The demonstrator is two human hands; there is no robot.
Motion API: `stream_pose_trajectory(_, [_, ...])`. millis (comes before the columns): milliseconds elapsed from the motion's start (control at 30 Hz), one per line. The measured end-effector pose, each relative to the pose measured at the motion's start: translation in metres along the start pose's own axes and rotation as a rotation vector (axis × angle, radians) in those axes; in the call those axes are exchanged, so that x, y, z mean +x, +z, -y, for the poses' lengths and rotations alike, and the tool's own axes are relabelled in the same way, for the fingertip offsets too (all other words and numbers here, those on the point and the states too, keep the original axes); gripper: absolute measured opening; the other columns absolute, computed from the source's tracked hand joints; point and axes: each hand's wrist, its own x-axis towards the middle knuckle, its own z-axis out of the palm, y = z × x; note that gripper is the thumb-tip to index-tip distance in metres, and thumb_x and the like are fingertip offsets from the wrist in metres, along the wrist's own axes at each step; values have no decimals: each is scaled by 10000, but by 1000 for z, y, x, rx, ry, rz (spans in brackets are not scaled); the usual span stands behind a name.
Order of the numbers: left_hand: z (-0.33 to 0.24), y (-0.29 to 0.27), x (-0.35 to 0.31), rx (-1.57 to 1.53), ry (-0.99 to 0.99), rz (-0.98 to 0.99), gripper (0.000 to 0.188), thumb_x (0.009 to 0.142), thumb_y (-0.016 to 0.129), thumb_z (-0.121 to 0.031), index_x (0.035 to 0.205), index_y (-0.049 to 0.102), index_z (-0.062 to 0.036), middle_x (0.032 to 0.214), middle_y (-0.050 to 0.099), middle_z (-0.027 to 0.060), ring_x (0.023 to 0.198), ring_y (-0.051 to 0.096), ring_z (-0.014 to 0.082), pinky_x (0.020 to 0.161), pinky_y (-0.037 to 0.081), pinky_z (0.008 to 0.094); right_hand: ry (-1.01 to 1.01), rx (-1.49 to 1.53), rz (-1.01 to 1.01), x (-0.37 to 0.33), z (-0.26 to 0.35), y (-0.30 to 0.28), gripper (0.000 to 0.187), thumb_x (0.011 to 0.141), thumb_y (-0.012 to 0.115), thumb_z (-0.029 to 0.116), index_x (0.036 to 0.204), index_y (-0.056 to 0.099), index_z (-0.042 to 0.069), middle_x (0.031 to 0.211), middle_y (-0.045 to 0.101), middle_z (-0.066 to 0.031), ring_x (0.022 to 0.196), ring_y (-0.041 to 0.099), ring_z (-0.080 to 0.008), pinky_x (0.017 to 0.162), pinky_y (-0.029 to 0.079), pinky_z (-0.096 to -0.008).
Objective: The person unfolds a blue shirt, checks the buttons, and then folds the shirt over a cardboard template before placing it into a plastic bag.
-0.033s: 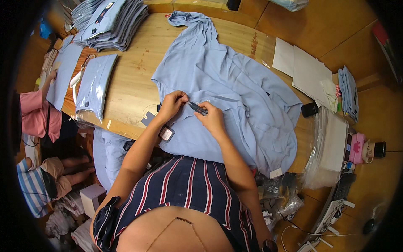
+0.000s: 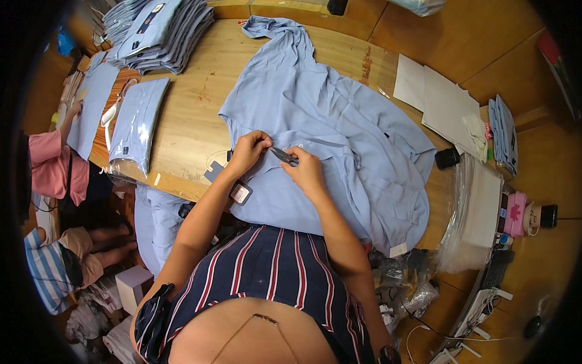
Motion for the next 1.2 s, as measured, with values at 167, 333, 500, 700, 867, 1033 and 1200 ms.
stream_pose_trajectory(167, [0, 0, -2, 25, 41, -16, 59, 786, 555, -38, 766, 551, 18, 623, 534, 33, 560, 453, 80, 528, 385, 226, -12, -152, 62, 7, 16, -1, 213, 667, 680, 105, 850, 606, 23, 709, 623, -78, 519, 572, -137, 413, 445, -258])
stream_pose_trajectory(333, [6, -8, -7, -31, 26, -4, 57, 789, 557, -45, 768, 542, 5, 636, 506, 9, 574, 432, 73, 533, 376, 217, 147, 92, 126, 9, 13, -9, 234, 668, 676, 107, 865, 595, 10, 716, 621, -87, 519, 569, -125, 391, 461, -244])
stream_pose_trajectory(500, [5, -14, -13, -78, -64, -13, 66, 769, 570, -47, 774, 560, 18, 670, 547, 78, 589, 497, 127, 560, 408, 257, 70, 47, 161, 10, 17, -5, 242, 668, 678, 81, 878, 586, 4, 693, 602, -64, 440, 508, -97, 356, 406, -221])
stream_pose_trajectory(700, [1, -14, -14, -51, -64, -26, 72, 775, 565, -51, 780, 559, 20, 650, 554, 68, 581, 501, 119, 553, 413, 255, 81, -31, 210, 11, 28, -3, 199, 669, 674, 67, 848, 603, 18, 693, 591, -54, 454, 501, -76, 353, 386, -209])
stream_pose_trajectory(867, [-6, -19, -23, -15, 45, -97, 49, 766, 531, -21, 763, 566, 12, 665, 572, 77, 587, 529, 129, 556, 421, 260, 108, 53, 183, 12, 21, -7, 231, 701, 660, 81, 908, 577, 22, 771, 594, -64, 480, 488, -63, 369, 385, -205])
stream_pose_trajectory(1033, [-65, -73, -70, 301, -294, 1008, 86, 721, 504, -11, 743, 586, 1, 704, 592, 114, 645, 574, 201, 574, 439, 308, 46, 214, -101, 2, 1, -40, 265, 748, 645, 145, 962, 523, 48, 715, 586, -42, 509, 482, -70, 408, 406, -204])
stream_pose_trajectory(1200, [-42, -51, -73, 379, 66, 126, 68, 728, 540, -39, 765, 590, -10, 764, 579, 142, 714, 567, 293, 623, 446, 343, -38, 149, -291, -7, 7, -88, 280, 782, 618, 194, 995, 527, 36, 692, 592, -36, 500, 478, -63, 443, 396, -188])
